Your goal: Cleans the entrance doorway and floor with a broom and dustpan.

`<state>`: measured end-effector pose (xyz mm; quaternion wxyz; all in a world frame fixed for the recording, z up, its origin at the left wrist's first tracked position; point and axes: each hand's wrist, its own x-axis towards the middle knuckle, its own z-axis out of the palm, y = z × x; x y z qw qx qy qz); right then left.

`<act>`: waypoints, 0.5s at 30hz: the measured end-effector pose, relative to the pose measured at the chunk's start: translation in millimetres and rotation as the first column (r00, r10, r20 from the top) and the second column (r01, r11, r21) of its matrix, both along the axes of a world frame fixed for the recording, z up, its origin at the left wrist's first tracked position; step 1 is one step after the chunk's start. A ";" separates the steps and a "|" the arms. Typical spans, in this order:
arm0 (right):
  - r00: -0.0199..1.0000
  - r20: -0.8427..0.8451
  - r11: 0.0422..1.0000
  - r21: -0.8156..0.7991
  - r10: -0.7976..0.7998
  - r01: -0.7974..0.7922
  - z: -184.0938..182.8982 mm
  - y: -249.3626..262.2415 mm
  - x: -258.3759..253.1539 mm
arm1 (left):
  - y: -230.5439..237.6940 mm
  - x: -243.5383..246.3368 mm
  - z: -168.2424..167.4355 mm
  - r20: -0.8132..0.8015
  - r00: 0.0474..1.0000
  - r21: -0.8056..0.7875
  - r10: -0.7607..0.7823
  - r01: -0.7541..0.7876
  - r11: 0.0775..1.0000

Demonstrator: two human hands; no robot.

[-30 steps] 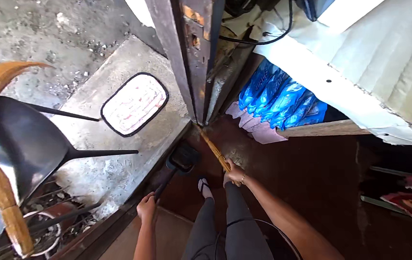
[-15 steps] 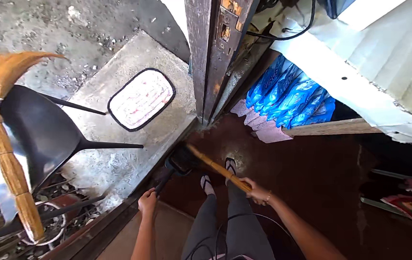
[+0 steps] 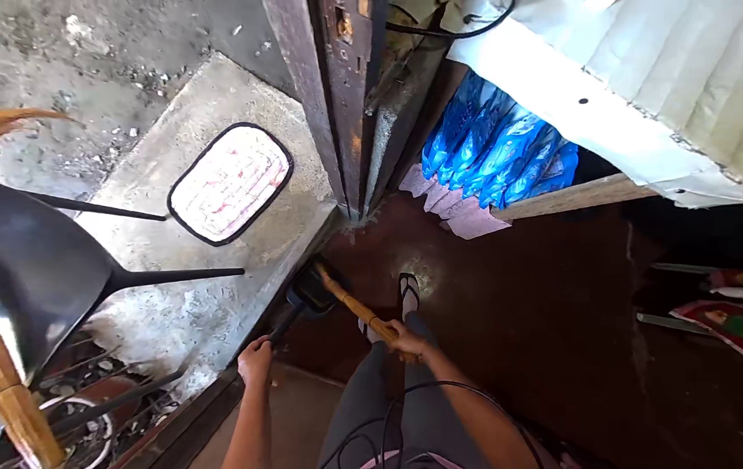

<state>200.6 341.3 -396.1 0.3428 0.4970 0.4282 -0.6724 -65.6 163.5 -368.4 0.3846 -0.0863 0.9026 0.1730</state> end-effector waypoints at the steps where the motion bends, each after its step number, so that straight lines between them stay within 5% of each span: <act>1: 1.000 -0.016 1.000 0.005 -0.020 0.021 3.2 10.0 19.8 | -1.1 0.5 0.7 -0.002 1.000 0.006 -0.011 0.011 1.000; 6: 0.936 0.177 0.949 0.148 -0.304 0.280 39.2 21.9 134.3 | -11.5 2.8 5.8 -0.022 0.992 0.083 -0.125 0.126 0.988; 12: 0.553 0.376 0.667 0.367 -0.744 0.648 22.6 20.5 169.6 | 17.9 5.5 13.6 0.024 0.951 0.081 -0.307 0.304 0.949; 15: 0.731 0.301 0.789 0.180 -0.613 0.588 11.5 -11.1 123.7 | 32.0 9.8 -1.0 0.016 0.922 0.033 -0.387 0.387 0.922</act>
